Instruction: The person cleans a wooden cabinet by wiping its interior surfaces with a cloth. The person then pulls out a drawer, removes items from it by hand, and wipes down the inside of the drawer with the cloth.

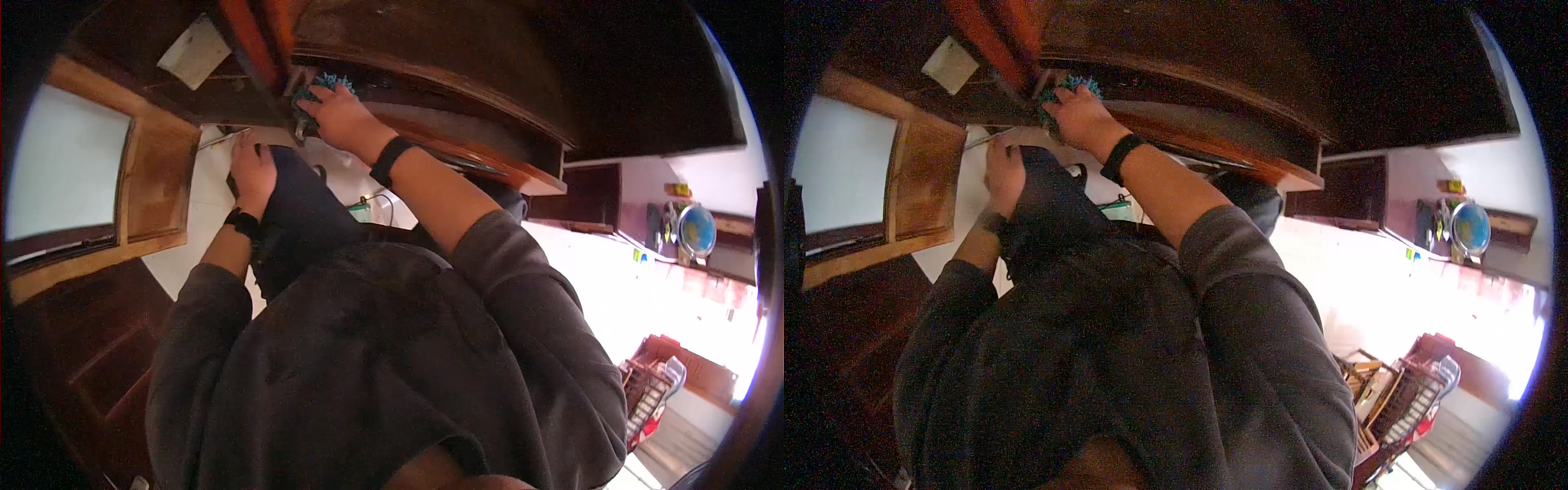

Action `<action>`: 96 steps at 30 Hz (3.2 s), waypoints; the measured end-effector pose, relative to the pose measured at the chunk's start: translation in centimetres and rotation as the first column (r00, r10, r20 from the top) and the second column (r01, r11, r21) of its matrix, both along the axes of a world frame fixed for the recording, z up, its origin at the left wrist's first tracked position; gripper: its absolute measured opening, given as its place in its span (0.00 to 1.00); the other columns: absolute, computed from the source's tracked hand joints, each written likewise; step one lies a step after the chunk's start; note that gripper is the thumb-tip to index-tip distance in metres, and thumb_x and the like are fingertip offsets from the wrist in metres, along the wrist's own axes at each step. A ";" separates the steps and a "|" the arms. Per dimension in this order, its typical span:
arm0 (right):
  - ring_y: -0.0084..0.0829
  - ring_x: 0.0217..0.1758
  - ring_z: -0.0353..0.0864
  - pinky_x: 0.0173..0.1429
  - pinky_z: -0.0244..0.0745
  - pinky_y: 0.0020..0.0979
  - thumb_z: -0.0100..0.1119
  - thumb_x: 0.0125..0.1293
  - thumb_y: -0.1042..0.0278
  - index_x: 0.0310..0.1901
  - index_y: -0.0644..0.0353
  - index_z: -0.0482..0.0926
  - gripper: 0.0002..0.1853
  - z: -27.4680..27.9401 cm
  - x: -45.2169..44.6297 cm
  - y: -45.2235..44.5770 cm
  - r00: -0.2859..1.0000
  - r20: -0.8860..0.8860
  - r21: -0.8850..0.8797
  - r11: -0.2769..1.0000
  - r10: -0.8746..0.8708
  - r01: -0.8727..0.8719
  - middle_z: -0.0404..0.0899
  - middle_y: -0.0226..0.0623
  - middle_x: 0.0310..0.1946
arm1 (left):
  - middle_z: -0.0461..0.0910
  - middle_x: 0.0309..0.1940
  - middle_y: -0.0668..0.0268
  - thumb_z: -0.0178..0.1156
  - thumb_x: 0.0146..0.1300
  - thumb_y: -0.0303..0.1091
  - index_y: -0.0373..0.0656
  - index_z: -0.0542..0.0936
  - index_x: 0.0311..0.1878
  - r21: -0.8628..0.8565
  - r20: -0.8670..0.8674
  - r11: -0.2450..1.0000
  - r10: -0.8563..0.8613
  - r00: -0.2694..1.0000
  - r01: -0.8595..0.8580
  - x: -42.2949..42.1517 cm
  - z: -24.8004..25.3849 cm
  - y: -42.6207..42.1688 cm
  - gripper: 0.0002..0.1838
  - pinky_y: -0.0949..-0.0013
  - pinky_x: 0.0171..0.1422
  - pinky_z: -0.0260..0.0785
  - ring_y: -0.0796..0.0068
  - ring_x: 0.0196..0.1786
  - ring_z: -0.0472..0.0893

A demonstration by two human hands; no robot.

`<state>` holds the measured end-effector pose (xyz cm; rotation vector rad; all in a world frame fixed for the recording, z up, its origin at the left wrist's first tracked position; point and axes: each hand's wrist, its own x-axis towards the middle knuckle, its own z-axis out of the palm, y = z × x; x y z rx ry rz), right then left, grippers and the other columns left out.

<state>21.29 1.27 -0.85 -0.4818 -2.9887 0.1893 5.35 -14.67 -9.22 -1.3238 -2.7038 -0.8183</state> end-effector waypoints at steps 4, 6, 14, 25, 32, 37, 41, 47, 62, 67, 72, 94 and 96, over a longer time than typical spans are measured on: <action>0.47 0.65 0.66 0.69 0.62 0.46 0.63 0.55 0.66 0.63 0.46 0.71 0.31 0.1 8.4 1.5 0.997 -0.008 -0.048 0.995 -0.083 0.082 0.67 0.45 0.64 | 0.66 0.65 0.48 0.50 0.68 0.37 0.32 0.70 0.61 -0.009 0.032 1.000 0.005 0.999 -0.005 -0.7 -1.4 -0.4 0.23 0.54 0.72 0.54 0.49 0.69 0.62; 0.48 0.65 0.67 0.69 0.62 0.44 0.64 0.52 0.66 0.63 0.46 0.72 0.32 1.1 14.1 1.9 0.984 0.019 -0.068 0.982 -0.176 0.177 0.67 0.43 0.65 | 0.66 0.65 0.47 0.50 0.68 0.38 0.31 0.70 0.61 -0.030 0.067 1.000 -0.002 0.998 0.004 -0.4 -0.7 -0.4 0.23 0.54 0.73 0.53 0.49 0.69 0.62; 0.45 0.64 0.69 0.68 0.64 0.41 0.61 0.50 0.71 0.54 0.53 0.79 0.25 1.5 40.0 5.4 0.754 0.073 0.019 0.757 -0.652 0.653 0.73 0.40 0.61 | 0.68 0.61 0.45 0.51 0.67 0.38 0.34 0.74 0.56 0.058 0.020 0.998 -0.022 1.000 0.021 0.3 -0.4 -0.2 0.20 0.53 0.70 0.57 0.47 0.66 0.65; 0.52 0.63 0.70 0.68 0.64 0.42 0.57 0.50 0.73 0.54 0.57 0.79 0.25 -0.3 43.4 4.2 0.643 -0.211 0.044 0.650 -0.736 0.759 0.70 0.48 0.63 | 0.69 0.58 0.46 0.53 0.66 0.37 0.34 0.74 0.56 0.063 0.032 0.998 -0.013 0.999 0.011 0.0 -0.4 -0.4 0.20 0.54 0.68 0.59 0.46 0.63 0.67; 0.52 0.61 0.71 0.67 0.64 0.45 0.57 0.53 0.69 0.54 0.54 0.79 0.23 0.3 42.7 3.7 0.651 -0.210 0.033 0.660 -0.730 0.750 0.70 0.49 0.62 | 0.70 0.58 0.45 0.54 0.65 0.37 0.35 0.75 0.55 0.048 0.028 0.998 -0.028 0.999 0.027 0.2 -0.3 -0.4 0.20 0.52 0.68 0.59 0.47 0.64 0.67; 0.51 0.61 0.72 0.67 0.64 0.44 0.54 0.54 0.71 0.56 0.54 0.78 0.24 0.4 43.1 4.0 0.687 -0.116 0.043 0.688 -0.717 0.725 0.71 0.51 0.61 | 0.71 0.58 0.46 0.54 0.65 0.39 0.35 0.76 0.54 0.049 -0.021 0.999 -0.015 1.000 0.016 0.0 -1.0 -0.1 0.20 0.52 0.68 0.59 0.47 0.64 0.66; 0.49 0.60 0.73 0.65 0.66 0.44 0.55 0.52 0.72 0.55 0.54 0.79 0.24 1.0 42.0 3.3 0.673 -0.067 0.106 0.665 -0.737 0.739 0.73 0.48 0.60 | 0.71 0.57 0.47 0.54 0.65 0.39 0.35 0.76 0.54 0.030 -0.024 0.999 -0.024 0.999 0.024 -0.5 -1.7 0.0 0.20 0.52 0.67 0.60 0.47 0.64 0.67; 0.48 0.58 0.74 0.63 0.67 0.42 0.61 0.51 0.69 0.53 0.55 0.79 0.23 2.2 39.1 2.8 0.693 -0.035 0.113 0.686 -0.720 0.718 0.75 0.45 0.58 | 0.72 0.57 0.49 0.53 0.66 0.41 0.36 0.76 0.53 0.022 -0.037 1.000 0.012 0.999 -0.011 0.3 -0.8 0.2 0.20 0.52 0.65 0.62 0.48 0.61 0.69; 0.54 0.54 0.74 0.61 0.67 0.45 0.57 0.56 0.67 0.53 0.58 0.78 0.21 2.2 24.0 -0.1 0.917 -0.137 0.015 0.925 -0.374 0.379 0.76 0.50 0.55 | 0.68 0.60 0.48 0.51 0.67 0.43 0.37 0.76 0.55 -0.009 0.011 0.999 0.041 0.999 -0.041 0.9 0.4 0.0 0.21 0.48 0.65 0.61 0.47 0.63 0.67; 0.52 0.53 0.74 0.60 0.68 0.45 0.57 0.57 0.70 0.55 0.56 0.76 0.22 1.4 24.4 1.5 0.901 -0.302 -0.102 0.950 -0.312 0.295 0.76 0.48 0.55 | 0.68 0.61 0.48 0.51 0.67 0.43 0.38 0.76 0.56 -0.007 0.018 0.999 0.032 0.999 -0.032 0.7 0.0 0.0 0.21 0.48 0.65 0.60 0.47 0.63 0.67; 0.52 0.58 0.71 0.61 0.67 0.44 0.63 0.53 0.63 0.56 0.55 0.76 0.26 3.9 24.5 1.4 0.806 -0.061 -0.062 0.808 -0.589 0.586 0.76 0.38 0.57 | 0.69 0.60 0.48 0.52 0.67 0.42 0.37 0.76 0.56 0.011 0.016 1.000 0.003 1.000 -0.003 0.2 -0.7 -0.3 0.21 0.48 0.65 0.61 0.47 0.62 0.68; 0.52 0.48 0.80 0.52 0.77 0.46 0.70 0.37 0.62 0.47 0.58 0.75 0.30 3.5 20.8 5.3 0.767 0.377 -0.087 0.805 -0.519 0.588 0.81 0.52 0.42 | 0.75 0.48 0.60 0.64 0.56 0.36 0.41 0.78 0.49 -0.129 -0.091 0.655 -0.756 0.649 0.745 6.2 8.9 9.9 0.18 0.55 0.57 0.68 0.56 0.52 0.74; 0.50 0.48 0.81 0.53 0.78 0.45 0.69 0.46 0.52 0.56 0.57 0.71 0.34 3.7 20.9 5.8 0.752 0.454 -0.067 0.824 -0.477 0.563 0.81 0.52 0.45 | 0.76 0.45 0.61 0.64 0.55 0.37 0.40 0.79 0.46 -0.143 -0.101 0.677 -0.736 0.670 0.722 6.6 8.5 10.5 0.17 0.57 0.53 0.70 0.56 0.50 0.75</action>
